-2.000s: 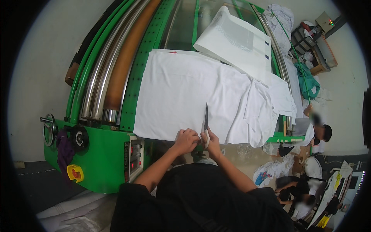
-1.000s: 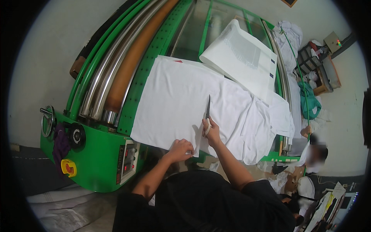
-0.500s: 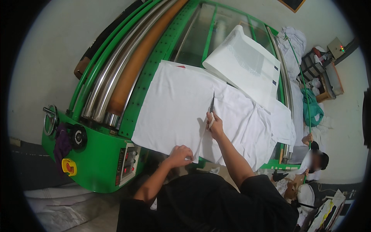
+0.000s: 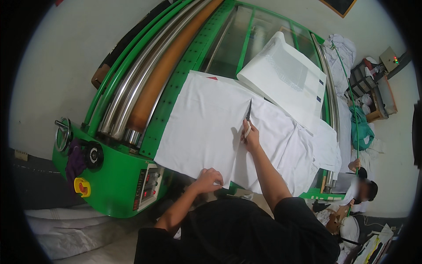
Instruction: The person places a white t-shirt on a green heat press machine, smooths it, and uses scissors to trim excess fabric along the edges. The person then feeds the trimmed shirt through the machine's rollers and removes it.
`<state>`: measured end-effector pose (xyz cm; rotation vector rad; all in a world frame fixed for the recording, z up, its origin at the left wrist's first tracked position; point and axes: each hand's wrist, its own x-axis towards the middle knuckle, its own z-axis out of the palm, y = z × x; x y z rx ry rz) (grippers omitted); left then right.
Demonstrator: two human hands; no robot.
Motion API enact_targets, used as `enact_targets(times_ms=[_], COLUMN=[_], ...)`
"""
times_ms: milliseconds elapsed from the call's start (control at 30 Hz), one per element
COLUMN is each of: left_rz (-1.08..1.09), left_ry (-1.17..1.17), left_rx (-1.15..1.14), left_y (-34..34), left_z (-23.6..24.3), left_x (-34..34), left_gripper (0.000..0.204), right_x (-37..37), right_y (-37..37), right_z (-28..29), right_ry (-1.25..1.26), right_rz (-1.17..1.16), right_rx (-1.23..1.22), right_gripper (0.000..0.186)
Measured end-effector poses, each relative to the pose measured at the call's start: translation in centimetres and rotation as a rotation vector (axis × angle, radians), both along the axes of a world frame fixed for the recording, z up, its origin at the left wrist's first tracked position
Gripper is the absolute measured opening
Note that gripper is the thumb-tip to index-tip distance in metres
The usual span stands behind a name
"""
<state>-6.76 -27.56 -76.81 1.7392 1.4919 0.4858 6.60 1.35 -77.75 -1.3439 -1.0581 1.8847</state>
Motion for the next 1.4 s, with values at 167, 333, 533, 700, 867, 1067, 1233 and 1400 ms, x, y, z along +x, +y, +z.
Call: enact_targets(times_ms=[167,333,533,700,867,1067,1233,1400], left_rz=[-0.013,-0.02,-0.014,-0.021,-0.033,-0.085,-0.069,-0.035], left_ry=[0.0,0.013,0.005,0.008,0.009,0.076,0.04,0.038], left_rx=[-0.018,-0.04,-0.051,-0.036,-0.052,-0.032,0.014,0.031], left_y=[0.1,0.3,0.3,0.4,0.5,0.0,-0.3,-0.6], left_z=[0.0,0.0,0.1,0.3,0.2,-0.6,-0.7,-0.8], left_x=[0.0,0.0,0.0,0.0,-0.1,-0.3,-0.5,0.0], left_gripper=[0.012,0.012,0.012,0.013,0.013,0.013,0.013,0.013], right_x=[-1.4,-1.3,-1.2,-1.5,-0.9,-0.4,-1.2,-1.4], right_y=[3.3,3.8,5.6,6.7,6.0,6.2,6.5,6.5], right_z=[1.1,-0.1,0.0,-0.5,-0.6,0.7,1.8,1.6], right_ry=[0.039,0.005,0.014,-0.087,-0.076,-0.038,-0.075,-0.135], right_rz=[-0.033,0.007,-0.032,0.013,-0.02,-0.021,-0.025,-0.019], right_rx=[-0.114,0.044,-0.005,0.052,0.108,0.033,0.001,0.036], right_gripper=[0.055,0.056,0.077,0.087,0.063,0.065,0.089,0.092])
